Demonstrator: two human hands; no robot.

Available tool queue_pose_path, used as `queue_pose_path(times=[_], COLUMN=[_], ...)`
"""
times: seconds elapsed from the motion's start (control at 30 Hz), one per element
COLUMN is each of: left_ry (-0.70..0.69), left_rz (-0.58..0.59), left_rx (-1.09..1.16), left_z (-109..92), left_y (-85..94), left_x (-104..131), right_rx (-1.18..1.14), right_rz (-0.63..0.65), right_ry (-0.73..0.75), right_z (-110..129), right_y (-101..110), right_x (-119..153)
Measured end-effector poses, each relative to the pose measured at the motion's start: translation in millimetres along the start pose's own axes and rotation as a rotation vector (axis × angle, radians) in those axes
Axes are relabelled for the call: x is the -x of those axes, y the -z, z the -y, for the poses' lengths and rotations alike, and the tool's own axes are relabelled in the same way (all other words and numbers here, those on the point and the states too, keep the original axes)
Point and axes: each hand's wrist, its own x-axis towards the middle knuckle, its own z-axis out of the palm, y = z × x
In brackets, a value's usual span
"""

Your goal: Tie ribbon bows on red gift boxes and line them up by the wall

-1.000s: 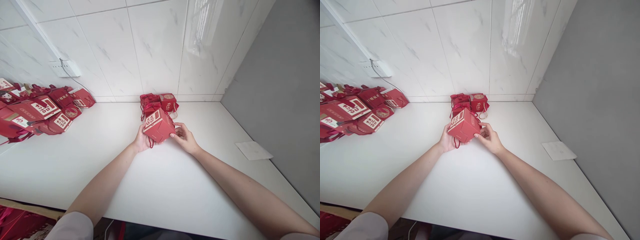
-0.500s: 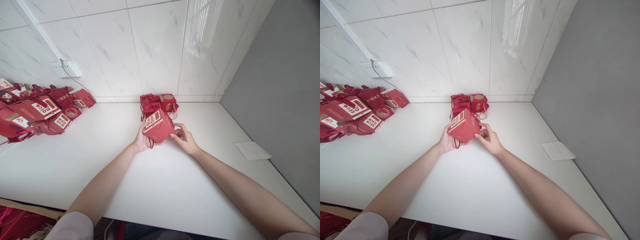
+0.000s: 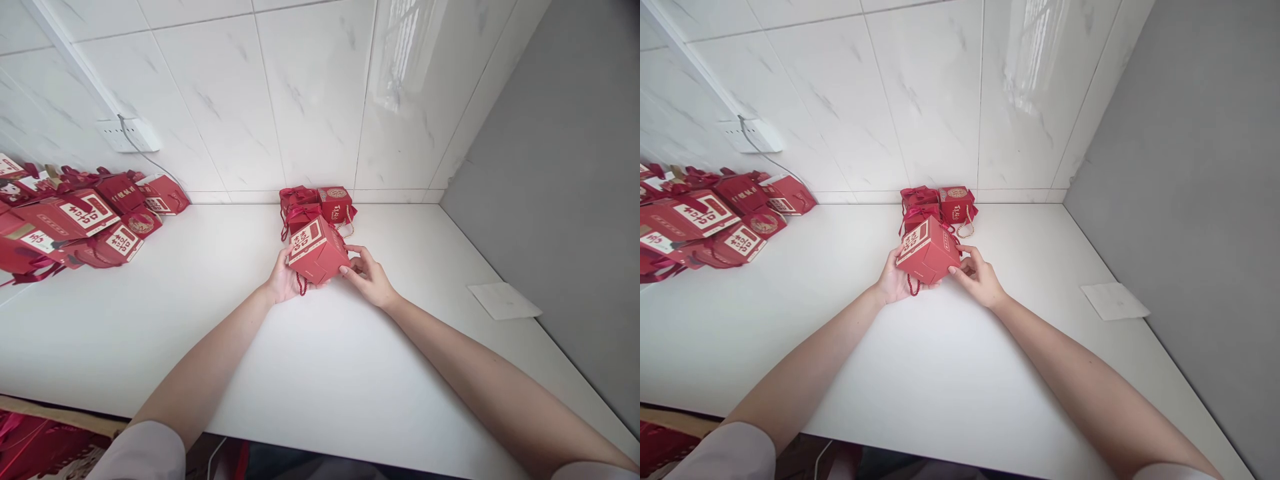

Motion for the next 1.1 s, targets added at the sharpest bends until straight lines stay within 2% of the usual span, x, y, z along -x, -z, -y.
queue_pose_path(times=[0.37,0.5,0.6,0.7,0.9,1.1], left_ry=[-0.013,-0.065,-0.095,-0.092,-0.132,-0.364], left_rz=[0.052,0.021,0.018,0.045,0.047,0.101], left_rx=[0.002,-0.041,-0.082,-0.131,-0.229,-0.532], left_z=[1.4,4.7,7.2,8.2,7.8,7.1], left_y=[3.3,8.1,11.4,14.2,16.1,4.5], left_x=[-1.2,-2.7,-3.1,-3.1,-2.7,0.9], right_rx=[0.030,0.032,-0.006,-0.071,-0.133,-0.134], right_rz=[-0.014,-0.157,-0.285,-0.346,-0.300,-0.245], right_ry=[0.019,0.005,-0.069,-0.153,-0.185,-0.173], right_z=[3.4,3.2,-0.7,-4.5,-6.0,-6.0], right_y=[-0.3,0.0,2.2,5.0,7.2,5.6], right_x=[0.6,-1.4,-4.6,-7.4,-8.6,-8.4])
